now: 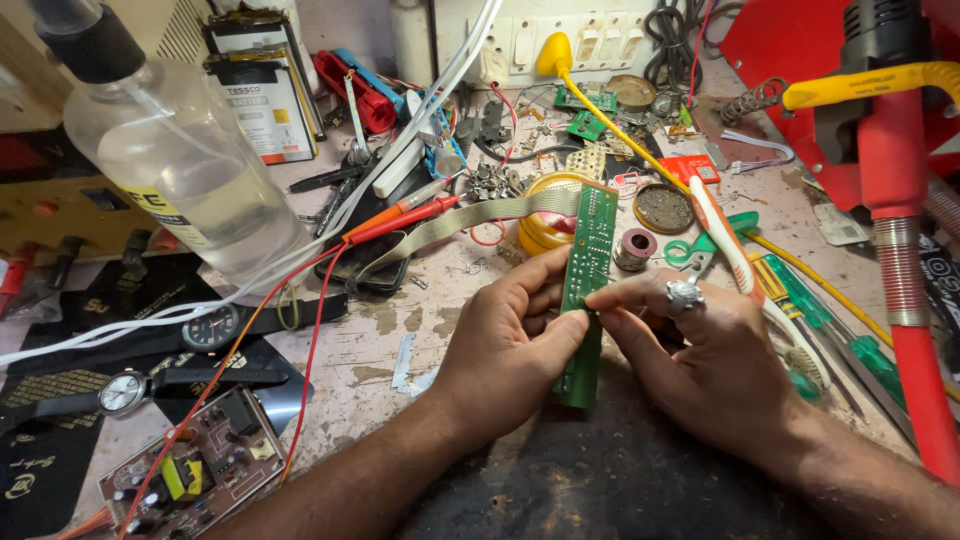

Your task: The person tests a green circuit board with multimeter probes, touching the probe tips to points along the board while holding it steady on the workbench. They then lift the board, turn it over, and continue probing and checking its components by hand.

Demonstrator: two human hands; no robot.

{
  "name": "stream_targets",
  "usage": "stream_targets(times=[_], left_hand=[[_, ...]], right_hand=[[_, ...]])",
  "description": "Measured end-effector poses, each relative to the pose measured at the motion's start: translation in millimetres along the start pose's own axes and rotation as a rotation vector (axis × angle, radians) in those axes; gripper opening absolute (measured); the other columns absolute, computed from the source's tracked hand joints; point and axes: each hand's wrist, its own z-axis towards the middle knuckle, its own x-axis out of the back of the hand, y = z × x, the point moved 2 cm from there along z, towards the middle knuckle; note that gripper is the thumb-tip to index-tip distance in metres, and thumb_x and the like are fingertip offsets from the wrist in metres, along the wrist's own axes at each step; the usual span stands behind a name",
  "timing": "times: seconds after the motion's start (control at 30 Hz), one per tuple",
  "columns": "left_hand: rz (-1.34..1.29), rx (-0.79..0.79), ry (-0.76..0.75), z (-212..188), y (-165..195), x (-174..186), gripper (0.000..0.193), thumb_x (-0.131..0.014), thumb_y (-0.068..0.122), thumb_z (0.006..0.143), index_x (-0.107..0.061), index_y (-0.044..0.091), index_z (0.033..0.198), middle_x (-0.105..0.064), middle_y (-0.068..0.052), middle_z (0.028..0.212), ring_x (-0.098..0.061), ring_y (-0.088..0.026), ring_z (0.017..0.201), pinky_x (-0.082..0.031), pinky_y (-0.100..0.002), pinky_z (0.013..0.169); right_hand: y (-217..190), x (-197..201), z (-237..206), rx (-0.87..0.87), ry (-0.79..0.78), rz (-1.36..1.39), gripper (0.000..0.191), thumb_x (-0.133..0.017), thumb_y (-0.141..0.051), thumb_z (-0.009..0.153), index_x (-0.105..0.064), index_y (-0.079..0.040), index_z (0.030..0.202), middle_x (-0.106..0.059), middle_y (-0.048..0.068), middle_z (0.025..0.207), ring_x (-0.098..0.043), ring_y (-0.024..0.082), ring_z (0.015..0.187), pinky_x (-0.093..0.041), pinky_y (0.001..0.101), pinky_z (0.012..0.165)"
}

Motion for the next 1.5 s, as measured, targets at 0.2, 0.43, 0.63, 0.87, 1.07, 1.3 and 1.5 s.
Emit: stream_targets(times=[0.2,0.43,0.63,0.87,1.07,1.3,1.5], left_hand=[[0.035,-0.028,-0.012,-1.7,0.2,-2.5,0.060,-0.054,-0.004,0.092,-0.046,-0.001,0.151,-0.068,-0.011,0.129,-0.067,-0.012,0.113,-0.057,-0.028,0.097],[0.131,-0.061,0.018,-3.3,1.8,-5.0,0.068,-0.053,-0.004,0.091,-0.040,0.002,0.157,-0.070,-0.010,0.129,-0.068,-0.010,0.111,-0.057,-0.025,0.096],[0.157,-0.079,0.042,-3.3,1.0,-4.0,0.063,-0.058,-0.003,0.091,-0.045,0.000,0.153,-0.070,-0.010,0.127,-0.068,-0.010,0.109,-0.059,-0.026,0.092],[0.219,-0.086,0.038,-2.5,3.3,-3.7,0.062,-0.061,-0.001,0.090,-0.048,0.000,0.150,-0.070,-0.012,0.126,-0.069,-0.010,0.109,-0.060,-0.026,0.092],[0.196,-0.055,0.021,-3.2,7.2,-4.3,0.063,-0.060,0.000,0.090,-0.046,0.001,0.152,-0.070,-0.012,0.128,-0.069,-0.010,0.109,-0.060,-0.025,0.092],[0.200,-0.081,0.006,-2.9,6.9,-4.3,0.066,-0.059,-0.002,0.090,-0.044,0.003,0.155,-0.069,-0.012,0.131,-0.069,-0.009,0.112,-0.061,-0.025,0.092],[0.187,-0.042,0.020,-1.5,5.0,-2.0,0.066,-0.060,-0.003,0.089,-0.045,0.003,0.153,-0.070,-0.011,0.127,-0.070,-0.009,0.102,-0.060,-0.023,0.084]], right_hand=[[-1.1,1.2,-0.8,-0.034,-0.036,-0.019,0.016,-0.071,-0.011,0.090,-0.076,-0.007,0.105,-0.079,0.003,0.079,-0.073,0.007,0.065,-0.058,0.0230,0.057],[-4.5,3.9,0.1,0.044,-0.010,-0.057,0.016,-0.071,-0.010,0.090,-0.077,-0.007,0.105,-0.079,0.006,0.086,-0.077,0.010,0.074,-0.060,0.0260,0.064],[-6.5,4.8,0.9,0.044,0.003,-0.140,0.015,-0.074,-0.011,0.087,-0.077,-0.009,0.102,-0.079,0.006,0.084,-0.076,0.012,0.069,-0.059,0.0271,0.060],[-6.2,9.7,5.7,0.070,0.011,-0.081,0.014,-0.074,-0.011,0.089,-0.075,-0.008,0.102,-0.076,0.006,0.087,-0.074,0.013,0.073,-0.057,0.0274,0.062],[-4.4,10.3,7.3,0.088,-0.011,-0.066,0.013,-0.074,-0.010,0.089,-0.075,-0.008,0.102,-0.076,0.006,0.088,-0.075,0.014,0.075,-0.058,0.0273,0.064],[-1.8,8.2,7.2,0.005,-0.010,-0.078,0.014,-0.074,-0.011,0.088,-0.077,-0.009,0.102,-0.079,0.005,0.088,-0.077,0.013,0.073,-0.058,0.0269,0.063],[-12.5,2.5,0.3,0.089,0.100,-0.099,0.016,-0.075,-0.009,0.089,-0.075,-0.008,0.106,-0.077,0.007,0.094,-0.077,0.016,0.082,-0.059,0.0281,0.067]])
